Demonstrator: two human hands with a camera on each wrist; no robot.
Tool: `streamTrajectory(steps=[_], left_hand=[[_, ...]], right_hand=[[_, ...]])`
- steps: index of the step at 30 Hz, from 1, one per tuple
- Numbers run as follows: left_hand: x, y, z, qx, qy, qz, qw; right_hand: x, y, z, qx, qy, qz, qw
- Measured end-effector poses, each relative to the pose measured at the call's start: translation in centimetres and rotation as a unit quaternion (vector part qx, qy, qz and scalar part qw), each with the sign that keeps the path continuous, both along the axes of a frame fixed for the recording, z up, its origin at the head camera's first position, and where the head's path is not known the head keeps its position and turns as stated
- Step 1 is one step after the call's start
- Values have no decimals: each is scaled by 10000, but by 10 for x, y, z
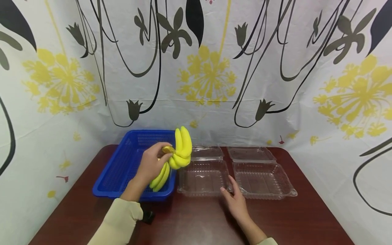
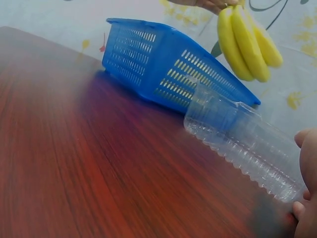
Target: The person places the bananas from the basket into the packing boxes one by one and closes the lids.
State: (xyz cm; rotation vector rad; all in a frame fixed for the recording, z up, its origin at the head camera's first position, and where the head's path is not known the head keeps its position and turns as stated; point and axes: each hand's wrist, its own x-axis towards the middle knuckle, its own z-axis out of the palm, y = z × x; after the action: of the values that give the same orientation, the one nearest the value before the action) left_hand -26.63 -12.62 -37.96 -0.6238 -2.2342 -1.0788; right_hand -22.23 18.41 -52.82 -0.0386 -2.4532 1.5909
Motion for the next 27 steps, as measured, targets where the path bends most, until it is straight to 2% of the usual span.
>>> streamTrajectory(steps=[4, 8, 11, 15, 20, 27], left_hand=[[2, 16, -8, 421, -353, -117, 9984], [4, 31, -16, 731, -477, -341, 9956], [5, 39, -23, 802, -434, -476, 9947], [5, 48, -30, 972, -539, -660, 9916], [8, 58, -37, 1121, -801, -817, 9871], [14, 69, -50, 1331, -1300, -1051, 9769]], right_hand=[[0, 1, 0, -92, 0, 27, 10000], [-1, 1, 0, -107, -14, 43, 9999], [-1, 0, 1, -80, -13, 29, 10000], [-1, 1, 2, -70, 22, 29, 10000], [-2, 1, 3, -69, 62, 19, 10000], [-1, 0, 1, -24, -178, -69, 9998]])
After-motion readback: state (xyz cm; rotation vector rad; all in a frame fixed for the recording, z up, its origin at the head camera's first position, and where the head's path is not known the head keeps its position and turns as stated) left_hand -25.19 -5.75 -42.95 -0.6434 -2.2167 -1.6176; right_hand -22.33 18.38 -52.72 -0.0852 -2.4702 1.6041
